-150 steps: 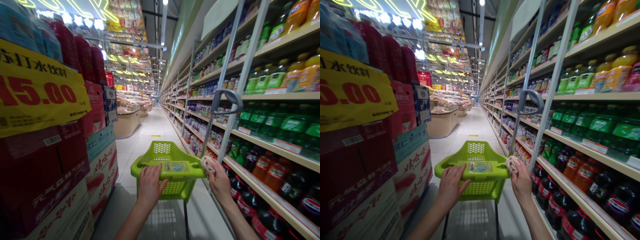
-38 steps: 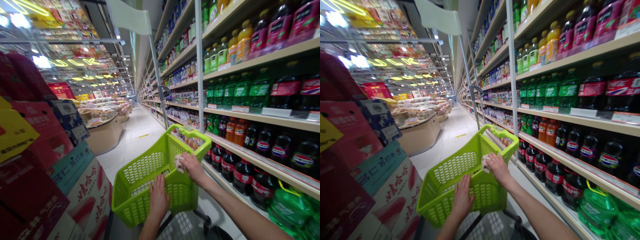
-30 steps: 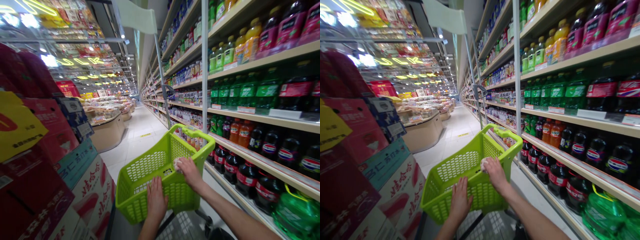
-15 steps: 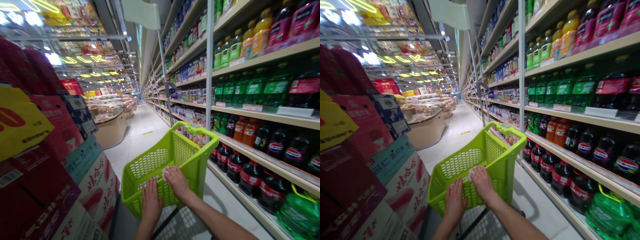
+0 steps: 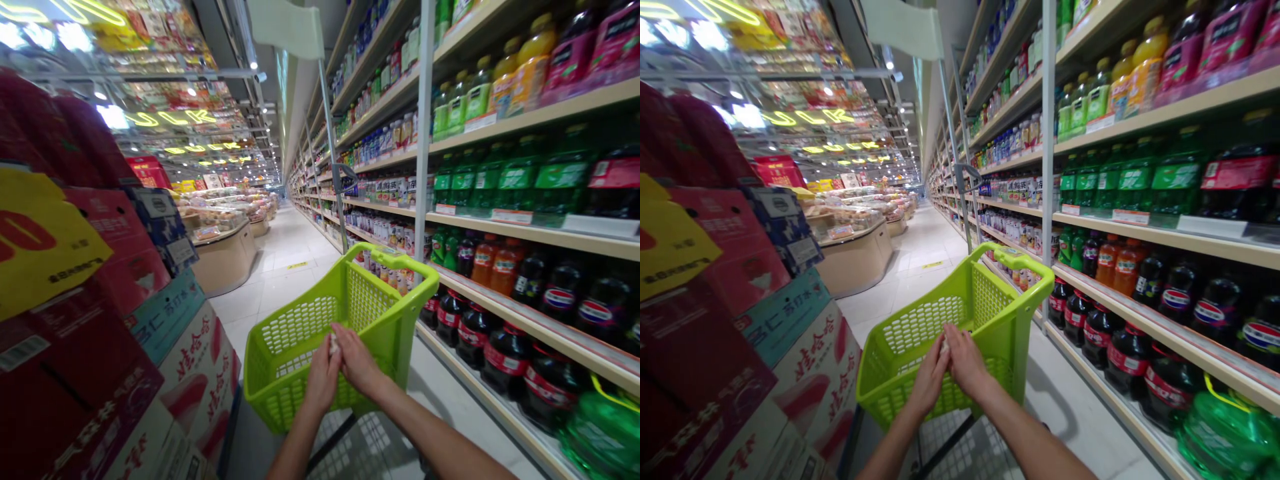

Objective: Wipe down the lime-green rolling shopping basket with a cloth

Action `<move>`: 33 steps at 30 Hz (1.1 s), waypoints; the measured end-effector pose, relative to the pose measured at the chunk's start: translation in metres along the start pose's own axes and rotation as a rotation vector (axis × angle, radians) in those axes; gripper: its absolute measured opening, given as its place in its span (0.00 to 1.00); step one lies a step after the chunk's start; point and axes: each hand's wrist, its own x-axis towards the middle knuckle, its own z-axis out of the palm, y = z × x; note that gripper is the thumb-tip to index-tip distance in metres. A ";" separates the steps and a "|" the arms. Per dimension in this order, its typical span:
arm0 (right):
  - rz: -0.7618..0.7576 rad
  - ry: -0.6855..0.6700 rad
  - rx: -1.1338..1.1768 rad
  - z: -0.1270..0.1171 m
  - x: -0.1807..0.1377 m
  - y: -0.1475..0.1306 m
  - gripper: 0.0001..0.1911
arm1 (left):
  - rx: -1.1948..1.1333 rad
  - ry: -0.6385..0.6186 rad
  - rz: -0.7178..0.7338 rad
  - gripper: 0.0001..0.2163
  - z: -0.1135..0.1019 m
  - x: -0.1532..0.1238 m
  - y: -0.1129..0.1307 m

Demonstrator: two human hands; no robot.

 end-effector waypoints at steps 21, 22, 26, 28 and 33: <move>0.009 -0.096 -0.220 -0.036 -0.009 0.027 0.30 | 0.392 0.401 0.056 0.20 -0.076 -0.026 -0.096; 0.007 -0.096 -0.227 -0.033 -0.009 0.024 0.29 | 0.360 0.348 0.088 0.20 -0.067 -0.030 -0.091; 0.001 -0.108 -0.255 -0.027 -0.010 0.018 0.28 | 0.304 0.304 0.181 0.21 -0.012 -0.030 -0.045; -0.004 -0.112 -0.273 -0.026 -0.012 0.018 0.27 | 0.306 0.294 0.183 0.17 0.005 -0.023 -0.024; -0.027 -0.108 -0.290 -0.028 -0.014 0.022 0.24 | 0.352 0.313 0.228 0.10 -0.020 -0.026 -0.046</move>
